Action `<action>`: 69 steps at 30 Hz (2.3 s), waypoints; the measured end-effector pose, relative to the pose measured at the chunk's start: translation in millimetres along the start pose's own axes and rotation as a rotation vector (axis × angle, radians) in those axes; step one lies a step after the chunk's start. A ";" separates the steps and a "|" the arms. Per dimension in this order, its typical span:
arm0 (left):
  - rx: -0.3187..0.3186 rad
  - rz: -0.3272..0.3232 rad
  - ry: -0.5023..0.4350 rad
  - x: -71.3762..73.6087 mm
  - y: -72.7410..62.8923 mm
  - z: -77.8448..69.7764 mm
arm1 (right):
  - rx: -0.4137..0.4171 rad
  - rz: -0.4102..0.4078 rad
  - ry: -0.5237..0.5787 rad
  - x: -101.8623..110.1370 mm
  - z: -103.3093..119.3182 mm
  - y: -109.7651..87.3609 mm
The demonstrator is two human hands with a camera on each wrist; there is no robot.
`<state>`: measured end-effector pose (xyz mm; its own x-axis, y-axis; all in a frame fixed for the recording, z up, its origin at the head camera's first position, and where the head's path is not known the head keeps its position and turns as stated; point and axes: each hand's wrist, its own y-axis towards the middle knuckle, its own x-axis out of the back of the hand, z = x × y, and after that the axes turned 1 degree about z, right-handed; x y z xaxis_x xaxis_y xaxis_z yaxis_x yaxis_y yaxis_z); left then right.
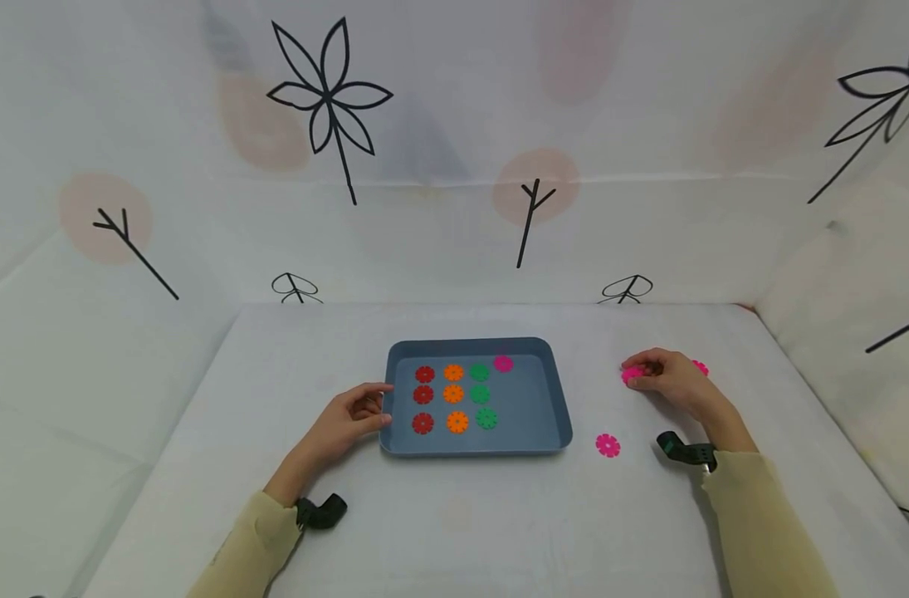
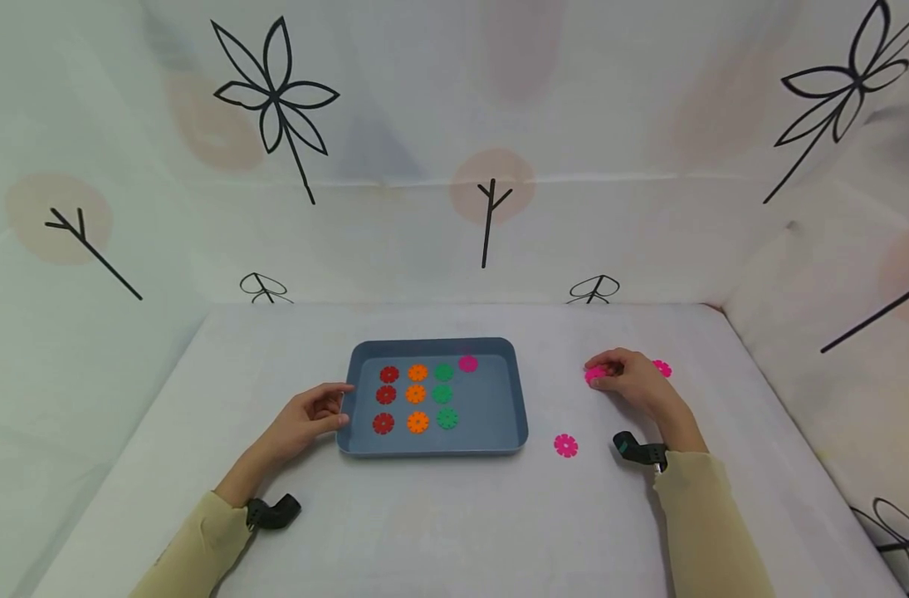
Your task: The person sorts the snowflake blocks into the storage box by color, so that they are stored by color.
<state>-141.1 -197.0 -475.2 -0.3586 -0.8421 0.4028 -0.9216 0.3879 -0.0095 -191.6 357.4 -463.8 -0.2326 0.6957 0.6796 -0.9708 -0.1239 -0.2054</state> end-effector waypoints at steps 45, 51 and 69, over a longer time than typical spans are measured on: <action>-0.019 -0.014 -0.004 -1.4 -0.7 1.9 | -0.012 -0.009 0.134 1.1 16.9 -4.7; -0.018 -0.011 -0.004 -1.9 -1.1 0.8 | 0.040 0.009 0.184 -2.6 38.2 -4.1; 0.004 -0.005 -0.012 -0.8 -1.0 -0.8 | 0.205 0.090 0.247 -35.3 99.1 4.2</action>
<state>-139.8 -196.3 -474.7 -0.3560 -0.8483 0.3920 -0.9239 0.3825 -0.0114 -193.3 262.2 -418.8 -0.3210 0.8230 0.4686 -0.9444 -0.3151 -0.0936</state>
